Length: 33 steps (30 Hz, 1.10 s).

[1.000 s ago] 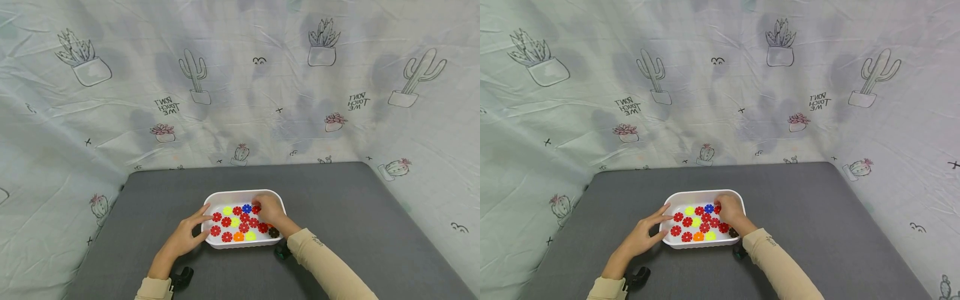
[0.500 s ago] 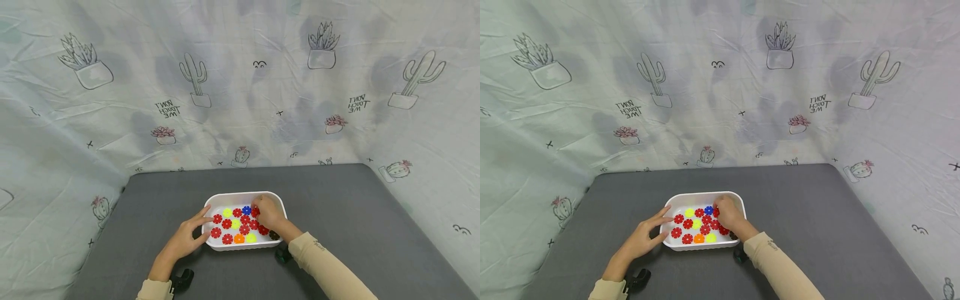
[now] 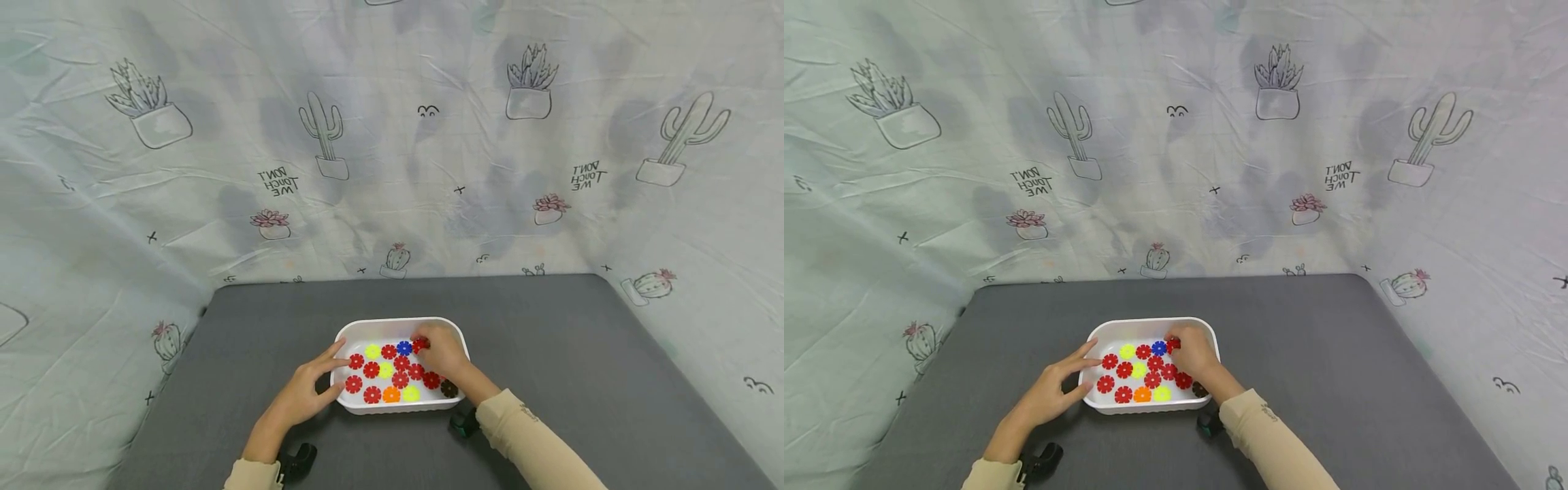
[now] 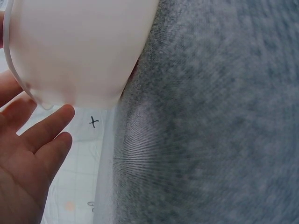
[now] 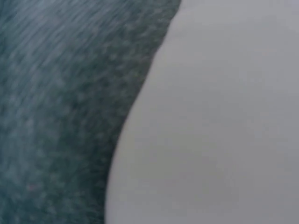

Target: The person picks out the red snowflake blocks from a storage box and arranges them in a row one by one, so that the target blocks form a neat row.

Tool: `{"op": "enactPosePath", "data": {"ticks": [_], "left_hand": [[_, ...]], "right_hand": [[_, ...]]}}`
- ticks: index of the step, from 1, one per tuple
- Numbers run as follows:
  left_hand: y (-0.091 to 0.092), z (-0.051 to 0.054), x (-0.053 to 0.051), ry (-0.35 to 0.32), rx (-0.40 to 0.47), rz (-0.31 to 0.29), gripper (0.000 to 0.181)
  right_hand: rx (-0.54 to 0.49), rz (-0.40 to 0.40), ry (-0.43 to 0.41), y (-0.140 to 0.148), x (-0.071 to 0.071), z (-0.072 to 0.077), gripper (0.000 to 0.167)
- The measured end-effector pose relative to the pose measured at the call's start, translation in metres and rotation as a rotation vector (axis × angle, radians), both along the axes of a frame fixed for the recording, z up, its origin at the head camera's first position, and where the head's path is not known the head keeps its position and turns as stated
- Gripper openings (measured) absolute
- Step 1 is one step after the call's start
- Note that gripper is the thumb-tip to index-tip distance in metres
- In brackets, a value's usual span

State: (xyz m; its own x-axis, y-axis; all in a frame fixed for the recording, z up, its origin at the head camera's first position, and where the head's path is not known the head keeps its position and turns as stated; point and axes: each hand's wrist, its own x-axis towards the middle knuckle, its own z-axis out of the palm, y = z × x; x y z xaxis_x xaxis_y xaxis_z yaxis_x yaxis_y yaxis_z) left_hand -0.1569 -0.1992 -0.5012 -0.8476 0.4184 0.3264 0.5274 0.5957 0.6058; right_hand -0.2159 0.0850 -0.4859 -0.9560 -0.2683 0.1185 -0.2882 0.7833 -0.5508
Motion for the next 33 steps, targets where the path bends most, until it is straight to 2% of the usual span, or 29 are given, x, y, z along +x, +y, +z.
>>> {"op": "enactPosePath", "data": {"ticks": [6, 9, 18, 25, 29, 33], "left_hand": [[0.000, -0.001, 0.000, 0.023, 0.003, -0.007, 0.035], [0.000, -0.002, 0.001, 0.029, 0.000, -0.004, 0.035], [0.001, 0.000, 0.001, 0.017, 0.004, 0.003, 0.035], [0.001, 0.001, 0.001, 0.021, 0.001, 0.006, 0.036], [0.001, 0.001, 0.001, 0.018, -0.007, 0.011, 0.036], [0.001, 0.000, 0.002, 0.007, -0.010, 0.017, 0.037]], "right_hand": [[-0.139, 0.024, -0.025, 0.006, 0.004, 0.008, 0.025], [-0.210, 0.000, -0.067, 0.012, 0.006, 0.011, 0.028], [-0.405, -0.065, -0.094, 0.037, 0.015, 0.022, 0.035], [-0.628, -0.041, 0.015, 0.073, 0.010, 0.013, 0.034], [-0.754, -0.090, 0.041, 0.093, 0.004, 0.003, 0.036], [-0.783, -0.158, 0.017, 0.109, -0.002, -0.005, 0.038]]}}
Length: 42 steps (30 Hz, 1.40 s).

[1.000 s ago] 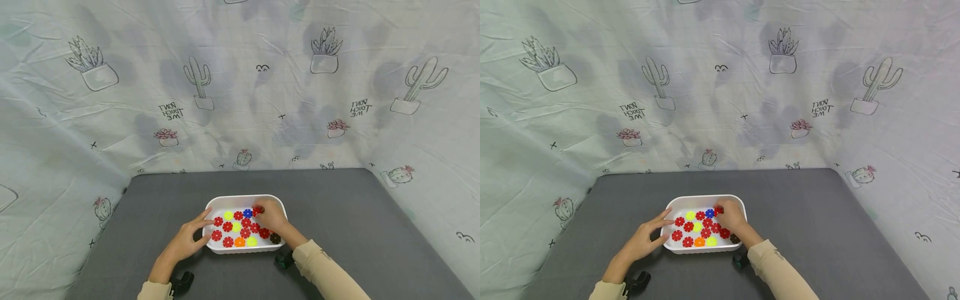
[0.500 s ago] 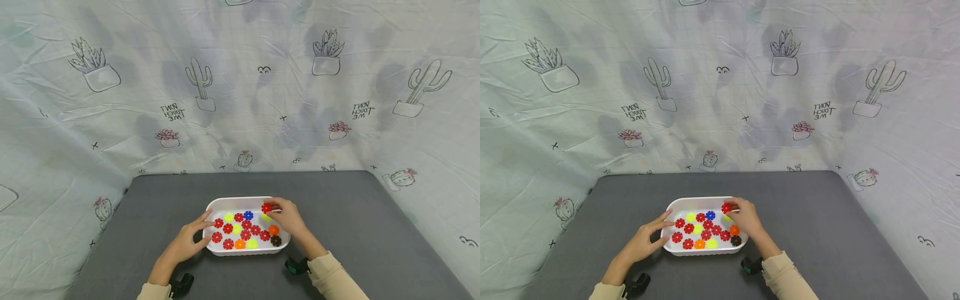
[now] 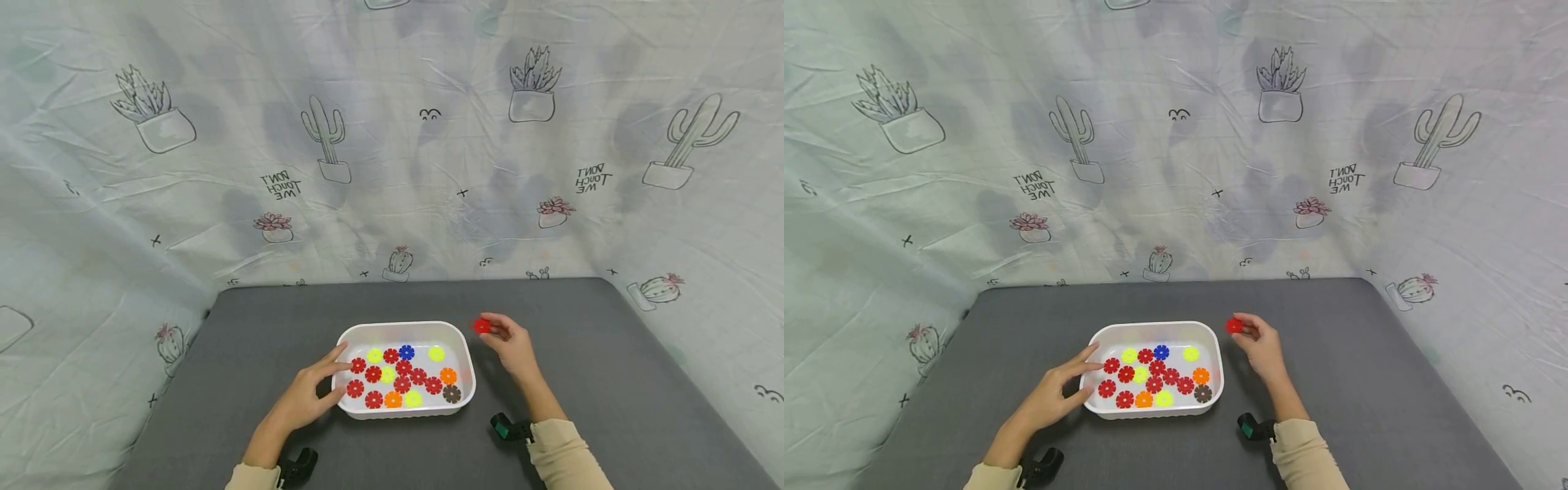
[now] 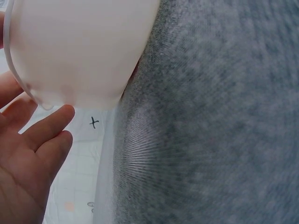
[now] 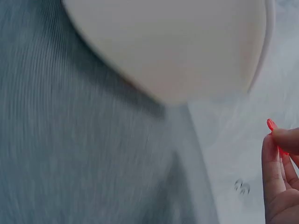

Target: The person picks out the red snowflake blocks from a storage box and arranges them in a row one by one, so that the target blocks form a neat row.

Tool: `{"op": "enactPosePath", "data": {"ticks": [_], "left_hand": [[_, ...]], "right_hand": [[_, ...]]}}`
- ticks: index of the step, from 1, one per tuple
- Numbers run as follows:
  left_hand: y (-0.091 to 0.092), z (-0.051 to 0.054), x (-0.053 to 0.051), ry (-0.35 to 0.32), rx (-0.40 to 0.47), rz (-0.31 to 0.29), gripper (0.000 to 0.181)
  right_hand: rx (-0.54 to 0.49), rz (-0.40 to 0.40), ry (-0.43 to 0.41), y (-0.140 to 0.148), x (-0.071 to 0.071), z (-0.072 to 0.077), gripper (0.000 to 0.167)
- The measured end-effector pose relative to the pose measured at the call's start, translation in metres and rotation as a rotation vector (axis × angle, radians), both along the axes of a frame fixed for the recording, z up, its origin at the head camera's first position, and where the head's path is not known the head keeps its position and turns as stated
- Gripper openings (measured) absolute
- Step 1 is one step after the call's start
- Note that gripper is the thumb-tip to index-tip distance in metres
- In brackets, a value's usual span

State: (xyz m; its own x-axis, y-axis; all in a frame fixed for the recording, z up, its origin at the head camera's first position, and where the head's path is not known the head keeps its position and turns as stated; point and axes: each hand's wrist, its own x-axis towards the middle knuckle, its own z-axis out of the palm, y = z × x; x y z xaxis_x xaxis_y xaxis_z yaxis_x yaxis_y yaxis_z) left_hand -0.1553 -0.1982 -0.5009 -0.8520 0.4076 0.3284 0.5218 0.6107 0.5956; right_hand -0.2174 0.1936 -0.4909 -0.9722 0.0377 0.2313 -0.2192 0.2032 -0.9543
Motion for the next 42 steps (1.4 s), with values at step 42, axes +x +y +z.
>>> {"op": "enactPosePath", "data": {"ticks": [42], "left_hand": [[-0.001, -0.001, 0.001, 0.038, 0.035, -0.037, 0.036]], "right_hand": [[0.458, -0.043, -0.077, 0.030, -0.032, -0.028, 0.040]]}}
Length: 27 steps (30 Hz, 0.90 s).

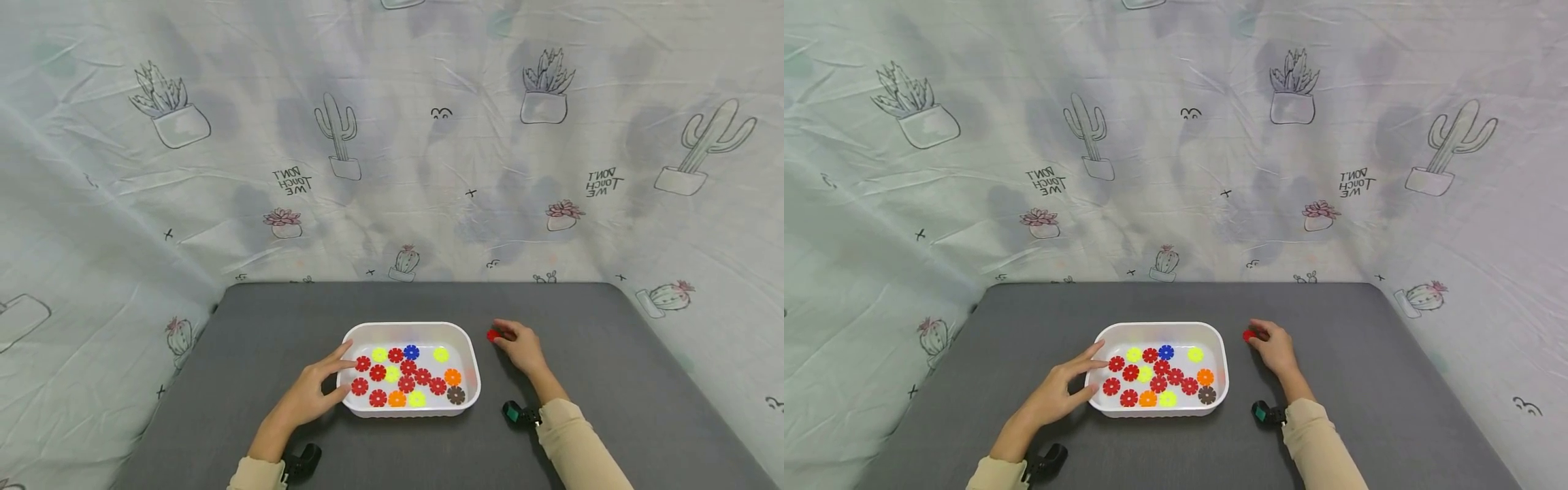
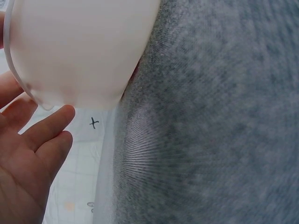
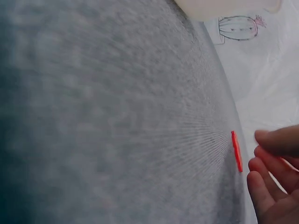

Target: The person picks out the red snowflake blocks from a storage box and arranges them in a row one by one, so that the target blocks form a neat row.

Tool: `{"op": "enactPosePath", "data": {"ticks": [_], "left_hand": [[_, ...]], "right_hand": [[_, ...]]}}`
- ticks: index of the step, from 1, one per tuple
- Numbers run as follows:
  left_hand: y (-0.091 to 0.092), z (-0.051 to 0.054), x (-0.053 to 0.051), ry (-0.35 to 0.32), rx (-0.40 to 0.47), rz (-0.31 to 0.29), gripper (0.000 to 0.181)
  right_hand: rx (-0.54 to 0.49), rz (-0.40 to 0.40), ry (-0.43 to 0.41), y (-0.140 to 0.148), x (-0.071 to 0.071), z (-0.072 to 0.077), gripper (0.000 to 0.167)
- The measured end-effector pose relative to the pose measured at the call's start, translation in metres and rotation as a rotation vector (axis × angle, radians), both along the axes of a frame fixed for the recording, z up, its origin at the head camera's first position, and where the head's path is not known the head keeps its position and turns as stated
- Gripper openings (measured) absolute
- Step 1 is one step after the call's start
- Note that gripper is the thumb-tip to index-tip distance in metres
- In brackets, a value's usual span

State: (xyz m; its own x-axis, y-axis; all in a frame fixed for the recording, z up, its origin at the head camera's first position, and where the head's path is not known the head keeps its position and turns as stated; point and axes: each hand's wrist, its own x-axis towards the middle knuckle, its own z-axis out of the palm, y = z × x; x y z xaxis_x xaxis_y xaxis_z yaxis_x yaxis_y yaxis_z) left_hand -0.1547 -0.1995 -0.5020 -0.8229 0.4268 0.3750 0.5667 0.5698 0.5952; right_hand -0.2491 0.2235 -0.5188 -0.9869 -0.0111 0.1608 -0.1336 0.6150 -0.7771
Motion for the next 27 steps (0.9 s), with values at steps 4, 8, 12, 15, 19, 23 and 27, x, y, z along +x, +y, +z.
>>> {"op": "enactPosePath", "data": {"ticks": [4, 8, 12, 15, 19, 23, 27], "left_hand": [[0.000, 0.001, -0.001, -0.007, 0.003, -0.003, 0.036], [0.000, 0.002, -0.001, -0.016, -0.006, 0.005, 0.036], [-0.001, 0.000, -0.001, -0.023, -0.014, 0.013, 0.036], [-0.001, 0.000, -0.001, -0.028, -0.011, 0.018, 0.036], [0.000, 0.000, 0.000, -0.034, -0.007, 0.021, 0.036], [0.001, 0.000, 0.001, -0.040, -0.007, 0.024, 0.036], [0.002, 0.000, 0.001, -0.038, -0.009, 0.024, 0.036]], "right_hand": [[-0.067, 0.026, -0.016, -0.005, 0.005, 0.008, 0.043], [-0.113, 0.075, 0.040, -0.011, 0.011, 0.014, 0.043], [-0.153, 0.130, 0.090, -0.019, 0.018, 0.019, 0.043], [-0.177, 0.165, 0.103, -0.026, 0.025, 0.025, 0.044], [-0.188, 0.186, 0.104, -0.035, 0.035, 0.034, 0.044], [-0.202, 0.200, 0.085, -0.044, 0.042, 0.043, 0.044], [-0.241, 0.245, 0.080, -0.054, 0.047, 0.050, 0.044]]}}
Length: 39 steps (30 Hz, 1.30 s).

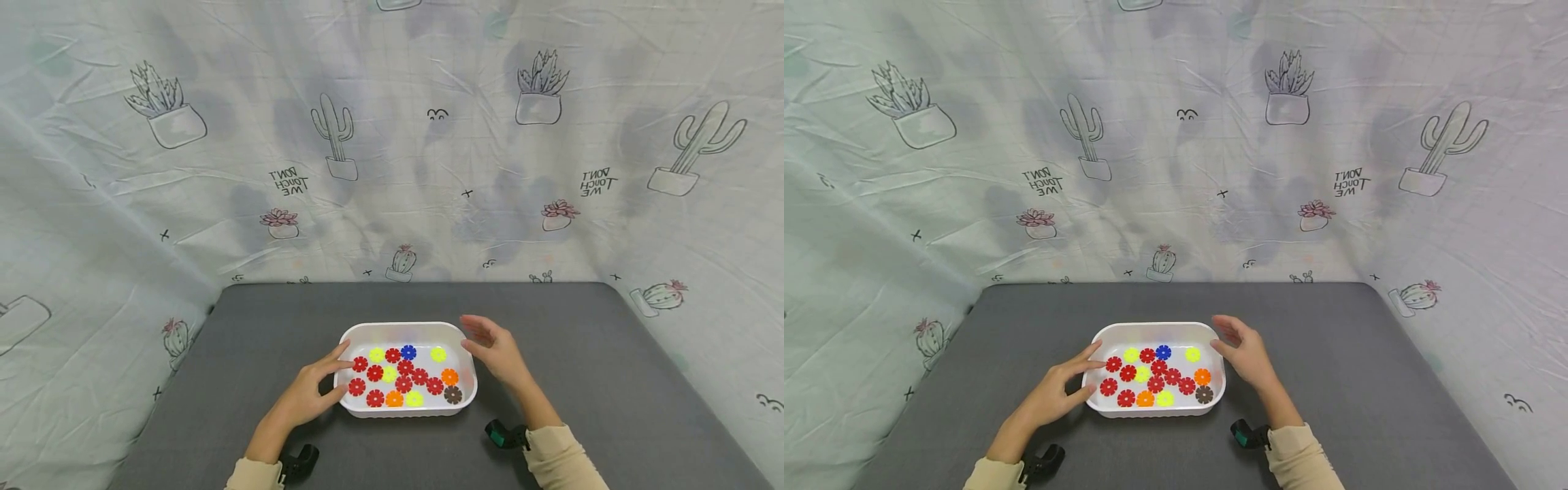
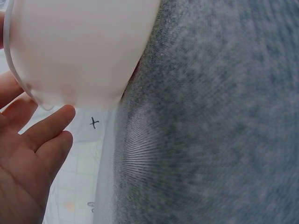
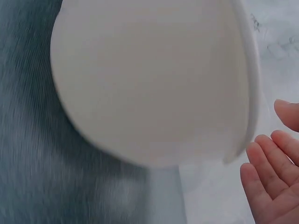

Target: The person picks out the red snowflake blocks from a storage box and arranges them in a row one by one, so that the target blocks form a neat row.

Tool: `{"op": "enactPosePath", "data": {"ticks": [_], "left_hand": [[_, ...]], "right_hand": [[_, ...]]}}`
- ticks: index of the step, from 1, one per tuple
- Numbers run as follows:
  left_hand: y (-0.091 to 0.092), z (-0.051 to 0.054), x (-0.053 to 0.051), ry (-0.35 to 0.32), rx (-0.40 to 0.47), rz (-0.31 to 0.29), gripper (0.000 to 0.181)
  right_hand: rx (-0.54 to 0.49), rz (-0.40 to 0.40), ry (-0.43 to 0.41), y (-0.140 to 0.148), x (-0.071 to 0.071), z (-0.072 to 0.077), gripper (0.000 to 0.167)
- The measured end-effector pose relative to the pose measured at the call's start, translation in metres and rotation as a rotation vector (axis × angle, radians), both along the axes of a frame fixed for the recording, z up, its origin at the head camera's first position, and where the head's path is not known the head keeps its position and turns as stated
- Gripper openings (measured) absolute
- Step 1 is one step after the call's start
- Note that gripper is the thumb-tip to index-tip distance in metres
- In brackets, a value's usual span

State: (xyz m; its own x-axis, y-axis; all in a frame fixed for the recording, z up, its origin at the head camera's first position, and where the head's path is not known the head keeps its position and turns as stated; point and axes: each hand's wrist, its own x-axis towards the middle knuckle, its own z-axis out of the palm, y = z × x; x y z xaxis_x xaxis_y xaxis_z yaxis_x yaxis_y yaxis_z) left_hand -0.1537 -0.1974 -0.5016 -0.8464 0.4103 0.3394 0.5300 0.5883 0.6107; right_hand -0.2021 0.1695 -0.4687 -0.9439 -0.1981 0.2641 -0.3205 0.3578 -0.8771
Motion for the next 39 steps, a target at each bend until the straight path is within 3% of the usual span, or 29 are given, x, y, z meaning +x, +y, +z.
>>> {"op": "enactPosePath", "data": {"ticks": [8, 21, 30, 39], "left_hand": [[0.001, 0.002, 0.000, 0.011, 0.008, -0.008, 0.037], [0.000, 0.003, -0.001, 0.007, -0.001, 0.001, 0.037], [0.002, 0.004, -0.001, -0.006, -0.003, 0.001, 0.036], [0.002, 0.006, -0.002, -0.004, 0.011, -0.003, 0.036]], "right_hand": [[-0.081, 0.126, -0.011, -0.020, 0.005, 0.005, 0.045], [-0.100, 0.261, -0.070, -0.052, 0.001, 0.004, 0.045], [-0.019, 0.306, -0.140, -0.063, -0.007, -0.002, 0.048], [0.098, 0.270, -0.228, -0.066, -0.013, -0.012, 0.039]]}}
